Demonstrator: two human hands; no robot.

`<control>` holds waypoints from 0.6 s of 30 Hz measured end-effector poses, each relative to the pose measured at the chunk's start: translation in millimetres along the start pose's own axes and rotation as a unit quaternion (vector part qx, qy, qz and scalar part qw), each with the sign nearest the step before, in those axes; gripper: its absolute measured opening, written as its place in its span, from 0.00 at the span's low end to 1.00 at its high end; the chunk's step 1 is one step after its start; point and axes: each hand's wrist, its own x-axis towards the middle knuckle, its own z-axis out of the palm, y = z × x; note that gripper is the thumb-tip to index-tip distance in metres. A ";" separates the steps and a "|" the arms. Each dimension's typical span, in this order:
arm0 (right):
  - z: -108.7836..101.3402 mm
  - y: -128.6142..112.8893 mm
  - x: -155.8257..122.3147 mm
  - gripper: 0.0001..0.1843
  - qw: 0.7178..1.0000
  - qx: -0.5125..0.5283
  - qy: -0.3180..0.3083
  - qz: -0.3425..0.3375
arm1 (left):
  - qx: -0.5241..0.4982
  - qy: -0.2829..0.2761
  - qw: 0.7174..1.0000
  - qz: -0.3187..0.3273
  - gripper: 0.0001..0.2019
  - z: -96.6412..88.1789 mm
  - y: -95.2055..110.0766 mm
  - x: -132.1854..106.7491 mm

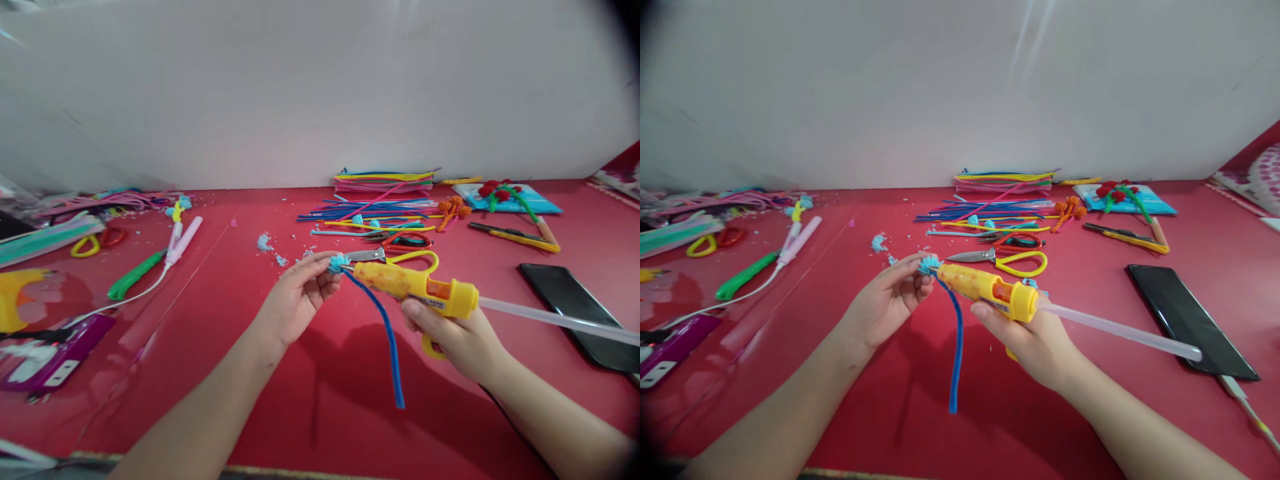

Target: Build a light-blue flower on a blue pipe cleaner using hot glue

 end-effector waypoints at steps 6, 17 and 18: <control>0.2 1.2 0.3 0.19 0.999 0.034 -0.012 0.010 | -0.004 -0.001 1.000 -0.002 0.06 -0.7 -0.6 0.3; 1.3 4.1 -0.7 0.17 0.999 0.029 -0.021 0.009 | -0.003 0.009 1.000 -0.001 0.05 1.3 0.4 -0.7; 1.5 5.4 -1.1 0.17 0.999 0.027 -0.021 0.012 | -0.002 0.009 1.000 0.001 0.05 1.1 0.3 -0.6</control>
